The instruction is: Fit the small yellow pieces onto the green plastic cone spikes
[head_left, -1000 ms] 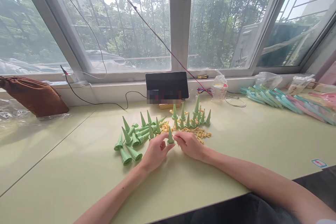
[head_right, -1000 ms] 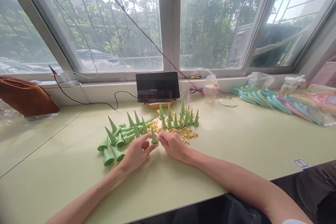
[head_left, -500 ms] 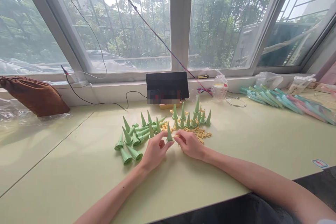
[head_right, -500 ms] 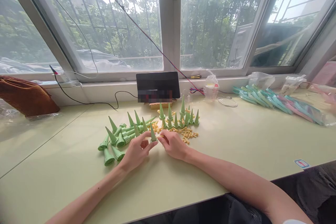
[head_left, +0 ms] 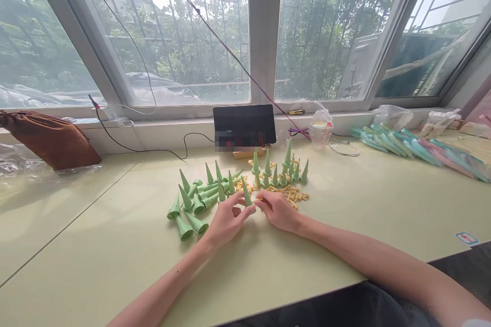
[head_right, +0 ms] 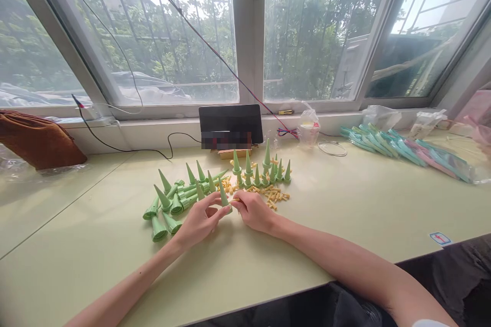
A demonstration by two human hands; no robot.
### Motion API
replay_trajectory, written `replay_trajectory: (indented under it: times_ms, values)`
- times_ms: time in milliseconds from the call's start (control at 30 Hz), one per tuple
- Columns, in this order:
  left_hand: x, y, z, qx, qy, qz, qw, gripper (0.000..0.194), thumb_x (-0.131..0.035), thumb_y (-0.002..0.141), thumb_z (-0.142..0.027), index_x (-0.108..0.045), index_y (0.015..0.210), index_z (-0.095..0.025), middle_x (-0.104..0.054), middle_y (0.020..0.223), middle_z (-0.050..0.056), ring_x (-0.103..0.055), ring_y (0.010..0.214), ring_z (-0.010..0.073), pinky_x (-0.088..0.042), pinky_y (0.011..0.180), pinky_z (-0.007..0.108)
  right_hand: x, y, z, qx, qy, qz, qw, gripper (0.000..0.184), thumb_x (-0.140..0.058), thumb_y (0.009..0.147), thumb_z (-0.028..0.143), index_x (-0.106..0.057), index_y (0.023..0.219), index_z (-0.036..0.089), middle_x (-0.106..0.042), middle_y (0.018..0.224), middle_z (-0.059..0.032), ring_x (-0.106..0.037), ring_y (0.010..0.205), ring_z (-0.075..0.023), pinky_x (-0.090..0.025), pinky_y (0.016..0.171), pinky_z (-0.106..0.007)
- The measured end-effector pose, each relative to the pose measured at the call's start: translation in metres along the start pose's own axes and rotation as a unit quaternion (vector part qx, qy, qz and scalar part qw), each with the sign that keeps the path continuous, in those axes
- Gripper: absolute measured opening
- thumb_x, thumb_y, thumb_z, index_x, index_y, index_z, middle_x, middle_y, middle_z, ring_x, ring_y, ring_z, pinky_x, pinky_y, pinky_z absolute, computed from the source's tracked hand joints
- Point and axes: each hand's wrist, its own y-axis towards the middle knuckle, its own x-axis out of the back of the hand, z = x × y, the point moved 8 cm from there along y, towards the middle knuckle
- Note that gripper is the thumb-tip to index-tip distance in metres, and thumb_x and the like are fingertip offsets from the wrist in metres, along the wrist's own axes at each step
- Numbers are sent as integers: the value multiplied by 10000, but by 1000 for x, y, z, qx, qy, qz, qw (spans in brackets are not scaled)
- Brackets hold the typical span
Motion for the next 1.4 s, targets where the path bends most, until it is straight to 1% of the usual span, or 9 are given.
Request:
replay_trajectory:
  times_ms: [200,400,533,667,800,1033,1133,1233,1400]
  values:
    - [2,0,0,-22,58,-4,998,345,-544,880,-443,-562,1094,-173,-656,986,81,-430,421,48,-395,424,218,1,0,-3,-11,-3,-3,1000,212,-445,960,269,-516,778,186,-499,637,20,-393,555,-112,-350,566,-237]
    - [1,0,-1,-25,53,2,998,288,-558,863,-385,-551,1078,-193,-624,992,59,-406,469,58,-399,458,222,1,0,-5,-16,9,4,1000,229,-453,950,256,-474,733,188,-441,612,40,-361,550,-103,-323,558,-231]
    - [0,-1,-3,-24,49,0,998,237,-562,856,-344,-561,1044,-200,-591,855,8,-358,471,58,-361,445,199,0,-1,-4,-19,17,15,1000,246,-451,946,277,-454,716,189,-411,588,49,-339,533,-98,-306,539,-232]
    - [0,-1,-7,-34,51,-4,998,207,-554,861,-340,-589,1010,-200,-481,642,-50,-325,453,64,-349,453,192,1,-1,-3,-38,18,19,999,325,-450,945,328,-417,653,192,-337,543,61,-286,501,-92,-265,503,-236]
    - [-1,-2,-10,-45,56,-1,997,212,-541,872,-310,-622,1036,-203,-371,517,-83,-325,440,76,-369,470,193,0,-1,-2,-67,44,29,996,372,-429,953,344,-431,618,183,-421,542,38,-360,498,-92,-296,505,-234]
    - [0,-2,-9,-53,68,-22,996,266,-562,865,-284,-638,1107,-205,-505,566,-61,-397,438,72,-427,520,205,-5,-2,-7,-99,84,50,990,477,-364,987,418,-399,576,179,-431,529,33,-390,499,-90,-324,524,-233]
    - [0,-2,-9,-61,71,-29,995,273,-567,861,-283,-651,1111,-210,-625,773,-5,-409,462,62,-429,522,208,-7,-3,-10,-114,106,58,986,501,-356,990,448,-365,565,182,-390,511,42,-362,479,-84,-308,504,-231]
    - [1,-2,-10,-74,82,-36,993,285,-561,865,-290,-655,1124,-216,-650,946,35,-425,494,63,-434,538,219,-9,-4,-12,-131,129,62,981,510,-352,987,476,-343,565,189,-359,491,48,-344,460,-82,-293,482,-229]
    - [0,-3,-12,-79,123,-28,989,310,-550,873,-301,-635,1155,-204,-567,670,-26,-377,478,82,-407,557,226,-8,-3,-10,-125,143,61,980,502,-367,977,495,-365,576,192,-354,489,47,-355,464,-87,-297,477,-231]
